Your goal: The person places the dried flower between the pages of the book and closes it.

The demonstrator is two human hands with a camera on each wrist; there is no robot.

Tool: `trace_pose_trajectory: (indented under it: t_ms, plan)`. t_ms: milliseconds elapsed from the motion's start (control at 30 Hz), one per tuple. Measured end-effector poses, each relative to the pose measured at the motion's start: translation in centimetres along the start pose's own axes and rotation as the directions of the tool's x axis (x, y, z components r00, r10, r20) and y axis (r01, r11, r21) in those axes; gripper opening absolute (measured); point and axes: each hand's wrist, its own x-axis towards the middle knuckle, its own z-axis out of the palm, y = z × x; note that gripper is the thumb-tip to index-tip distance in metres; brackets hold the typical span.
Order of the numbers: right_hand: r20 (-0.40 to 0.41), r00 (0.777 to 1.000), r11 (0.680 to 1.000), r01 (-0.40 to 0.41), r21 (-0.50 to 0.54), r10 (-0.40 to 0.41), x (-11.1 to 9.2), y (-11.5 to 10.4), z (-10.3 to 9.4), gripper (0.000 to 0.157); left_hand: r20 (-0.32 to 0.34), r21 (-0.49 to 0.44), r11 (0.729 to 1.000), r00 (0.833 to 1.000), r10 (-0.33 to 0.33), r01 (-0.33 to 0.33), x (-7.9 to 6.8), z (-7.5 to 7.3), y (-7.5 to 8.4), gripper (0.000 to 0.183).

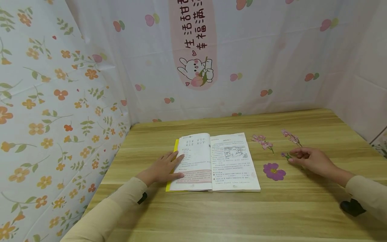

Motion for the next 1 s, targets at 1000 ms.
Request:
trace_pose_trajectory:
  t_ms: [1000]
  plan:
    - [-0.020,0.999,0.999,-0.028,-0.032,0.028,0.26,0.11,0.55,0.041,0.008,0.003,1.000,1.000,-0.005,0.005,0.13,0.38,-0.08,0.083]
